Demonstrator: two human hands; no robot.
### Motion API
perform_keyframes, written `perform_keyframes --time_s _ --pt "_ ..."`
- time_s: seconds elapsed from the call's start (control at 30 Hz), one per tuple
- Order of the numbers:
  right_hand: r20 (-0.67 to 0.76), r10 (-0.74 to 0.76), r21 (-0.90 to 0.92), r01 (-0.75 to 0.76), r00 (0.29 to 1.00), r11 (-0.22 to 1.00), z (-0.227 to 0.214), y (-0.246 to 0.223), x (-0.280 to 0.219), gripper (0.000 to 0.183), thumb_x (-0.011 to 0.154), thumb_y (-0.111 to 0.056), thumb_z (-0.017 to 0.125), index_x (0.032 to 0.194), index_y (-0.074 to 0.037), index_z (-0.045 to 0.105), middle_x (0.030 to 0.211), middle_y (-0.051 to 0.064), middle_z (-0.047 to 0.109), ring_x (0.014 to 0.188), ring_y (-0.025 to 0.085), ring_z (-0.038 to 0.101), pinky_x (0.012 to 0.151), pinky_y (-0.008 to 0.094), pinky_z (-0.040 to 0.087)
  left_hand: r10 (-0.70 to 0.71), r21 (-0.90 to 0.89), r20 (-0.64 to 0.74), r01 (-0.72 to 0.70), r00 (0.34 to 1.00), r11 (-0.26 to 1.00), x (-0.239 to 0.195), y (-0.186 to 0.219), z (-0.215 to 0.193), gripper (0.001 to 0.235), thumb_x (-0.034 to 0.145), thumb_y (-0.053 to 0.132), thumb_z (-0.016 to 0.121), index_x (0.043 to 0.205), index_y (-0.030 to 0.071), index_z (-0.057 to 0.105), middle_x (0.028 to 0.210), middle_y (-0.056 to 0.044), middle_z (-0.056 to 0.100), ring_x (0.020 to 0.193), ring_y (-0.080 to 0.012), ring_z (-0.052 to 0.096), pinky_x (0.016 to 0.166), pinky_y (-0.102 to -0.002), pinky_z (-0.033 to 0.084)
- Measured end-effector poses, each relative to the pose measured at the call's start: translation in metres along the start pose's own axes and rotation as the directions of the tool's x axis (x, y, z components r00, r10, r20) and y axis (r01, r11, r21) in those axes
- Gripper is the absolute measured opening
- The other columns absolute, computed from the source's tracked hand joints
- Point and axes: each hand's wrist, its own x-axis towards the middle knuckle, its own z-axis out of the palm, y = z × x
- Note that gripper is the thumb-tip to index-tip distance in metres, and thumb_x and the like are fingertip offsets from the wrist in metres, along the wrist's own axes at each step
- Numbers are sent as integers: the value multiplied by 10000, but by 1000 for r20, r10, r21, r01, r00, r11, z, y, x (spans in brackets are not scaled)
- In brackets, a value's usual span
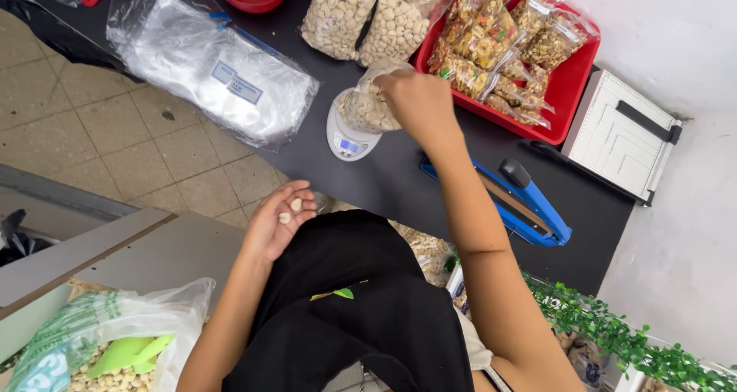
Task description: Bagging nuts from a large sack into smaller plastic bags and weighing them on a digital scale
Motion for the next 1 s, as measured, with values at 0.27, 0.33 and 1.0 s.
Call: perform_keyframes --time_s 0.27,0.33,1.0 --pt "96 10 32 -13 995 999 14 -9 9 233 786 -138 749 1003 -216 779 933 32 744 755 300 742 597 455 609 -92 7 122 92 988 996 42 -8 31 339 1034 192 484 1255 -27 619 1015 -213 732 890 -323 756 782 -427 636" --pt "62 11 31 -13 998 999 23 -6 7 207 796 -122 720 963 -227 785 916 26 740 749 295 741 589 444 609 -102 13 138 101 985 995 55 -8 37 337 1034 196 487 1256 -21 619 1026 -206 735 896 -316 758 784 -421 639" --pt "329 -141 396 -1 934 918 -9 -2 12 246 881 -102 701 1125 -81 726 1122 190 733 969 427 719 795 503 591 -89 -215 93 107 992 971 110 15 115 424 956 252 561 1302 19 643 1203 -149 721 1166 -302 690 1106 -494 521"
